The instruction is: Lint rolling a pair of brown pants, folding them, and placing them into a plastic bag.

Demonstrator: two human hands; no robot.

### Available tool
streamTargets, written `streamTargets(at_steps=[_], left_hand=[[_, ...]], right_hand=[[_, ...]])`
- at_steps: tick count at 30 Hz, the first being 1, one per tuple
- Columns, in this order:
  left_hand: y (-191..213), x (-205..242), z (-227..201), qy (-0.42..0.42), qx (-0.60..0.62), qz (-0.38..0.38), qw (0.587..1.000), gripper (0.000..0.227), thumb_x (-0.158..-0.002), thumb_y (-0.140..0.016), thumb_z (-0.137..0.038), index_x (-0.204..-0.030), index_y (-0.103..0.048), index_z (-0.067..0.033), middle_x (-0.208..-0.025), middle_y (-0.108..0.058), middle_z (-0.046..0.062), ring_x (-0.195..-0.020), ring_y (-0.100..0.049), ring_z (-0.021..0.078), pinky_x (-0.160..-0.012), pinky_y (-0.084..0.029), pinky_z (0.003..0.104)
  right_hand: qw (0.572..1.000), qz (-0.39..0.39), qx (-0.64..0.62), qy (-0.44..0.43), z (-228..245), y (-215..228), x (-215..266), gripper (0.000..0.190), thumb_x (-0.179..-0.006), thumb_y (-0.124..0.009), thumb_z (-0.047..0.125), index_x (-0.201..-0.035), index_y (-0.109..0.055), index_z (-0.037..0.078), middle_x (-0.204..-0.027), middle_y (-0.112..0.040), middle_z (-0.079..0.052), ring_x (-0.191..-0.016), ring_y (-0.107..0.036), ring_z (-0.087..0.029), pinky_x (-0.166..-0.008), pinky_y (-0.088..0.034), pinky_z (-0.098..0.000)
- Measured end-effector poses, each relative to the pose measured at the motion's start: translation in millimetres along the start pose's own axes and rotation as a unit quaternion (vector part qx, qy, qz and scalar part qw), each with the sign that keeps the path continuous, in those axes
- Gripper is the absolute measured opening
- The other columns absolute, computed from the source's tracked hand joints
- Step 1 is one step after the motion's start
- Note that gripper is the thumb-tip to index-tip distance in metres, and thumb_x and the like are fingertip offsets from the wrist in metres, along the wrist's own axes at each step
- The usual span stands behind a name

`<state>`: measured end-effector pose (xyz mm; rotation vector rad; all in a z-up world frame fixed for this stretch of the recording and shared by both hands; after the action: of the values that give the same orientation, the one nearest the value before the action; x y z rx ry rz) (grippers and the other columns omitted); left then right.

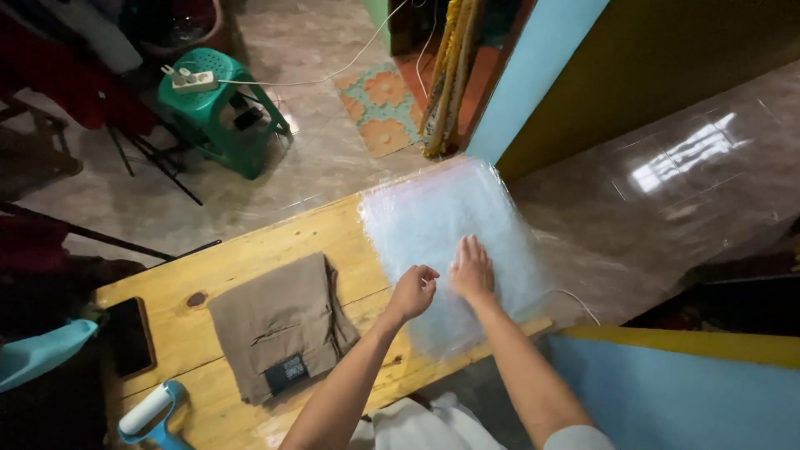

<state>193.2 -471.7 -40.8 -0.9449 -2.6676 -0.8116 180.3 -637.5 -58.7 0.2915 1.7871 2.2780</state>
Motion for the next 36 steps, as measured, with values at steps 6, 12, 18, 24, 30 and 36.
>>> streamTargets(at_steps=[6, 12, 18, 24, 30, 36], left_hand=[[3.3, -6.9, -1.7, 0.014, 0.02, -0.017, 1.0, 0.02, -0.094, -0.062, -0.02, -0.11, -0.071, -0.0135, -0.104, -0.068, 0.013, -0.104, -0.07, 0.0359, -0.091, -0.057, 0.048], [11.2, -4.7, -5.9, 0.007, 0.013, -0.051, 0.999, 0.021, -0.093, -0.062, -0.018, -0.11, -0.071, -0.0114, -0.104, -0.068, 0.013, -0.104, -0.069, 0.0361, -0.091, -0.057, 0.047], [51.7, 15.7, -7.0, 0.026, -0.001, -0.16, 0.987, 0.037, -0.089, -0.069, -0.018, -0.124, -0.063, -0.0086, -0.119, -0.059, 0.017, -0.118, -0.058, 0.0416, -0.103, -0.05, 0.051], [74.0, 29.8, 23.3, 0.073, 0.103, -0.263, 0.957, 0.072, -0.09, -0.077, -0.028, -0.141, -0.04, 0.0067, -0.132, -0.047, 0.03, -0.13, -0.047, 0.0508, -0.114, -0.039, 0.057], [68.9, 9.3, 94.0, 0.155, 0.242, -0.186, 0.94, 0.078, -0.091, -0.075, -0.05, -0.148, -0.047, -0.0049, -0.125, -0.068, 0.017, -0.121, -0.065, 0.0319, -0.1, -0.054, 0.044], [127.2, 45.7, 122.8, 0.072, 0.41, -0.282, 0.864, 0.041, -0.099, -0.073, -0.026, -0.126, -0.062, 0.004, -0.117, -0.065, 0.028, -0.082, -0.075, 0.0389, -0.072, -0.065, 0.045]], right_hand=[[0.999, -0.01, 0.038, 0.028, -1.8, -11.2, 1.9, 0.039, -0.093, -0.061, 0.032, -0.127, -0.071, 0.017, -0.14, -0.061, -0.006, -0.128, -0.056, -0.028, -0.093, -0.053, -0.0434], [0.998, -0.036, 0.029, 0.036, -9.3, -1.8, -4.7, 0.014, -0.09, -0.068, 0.029, -0.096, -0.079, 0.026, -0.116, -0.07, 0.005, -0.112, -0.062, -0.021, -0.084, -0.053, -0.0372], [0.997, -0.069, 0.013, 0.028, -0.7, 14.5, -3.7, 0.015, -0.094, -0.064, 0.041, -0.093, -0.075, 0.031, -0.105, -0.07, 0.012, -0.105, -0.064, -0.015, -0.086, -0.051, -0.0364], [0.974, -0.206, -0.044, 0.088, 50.1, 91.8, 10.6, 0.013, -0.09, -0.069, 0.027, -0.094, -0.081, 0.022, -0.098, -0.076, 0.002, -0.096, -0.068, -0.02, -0.08, -0.052, -0.035], [0.963, -0.224, -0.082, 0.122, 105.9, 129.5, 13.3, 0.013, -0.094, -0.07, 0.027, -0.098, -0.081, 0.021, -0.096, -0.076, 0.002, -0.091, -0.07, -0.019, -0.077, -0.054, -0.034], [0.973, -0.158, -0.112, 0.127, 169.8, 130.0, 29.0, 0.01, -0.093, -0.071, 0.029, -0.09, -0.078, 0.023, -0.083, -0.074, 0.005, -0.072, -0.072, -0.015, -0.062, -0.059, -0.0307]])
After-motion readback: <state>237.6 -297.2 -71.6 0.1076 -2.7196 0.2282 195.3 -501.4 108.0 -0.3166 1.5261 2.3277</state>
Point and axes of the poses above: each hand's wrist, its own x-axis away from the middle knuckle, its own y-axis out of the back of the hand, z = x × y, the point moved 10 cm from there along -x, towards the middle knuckle
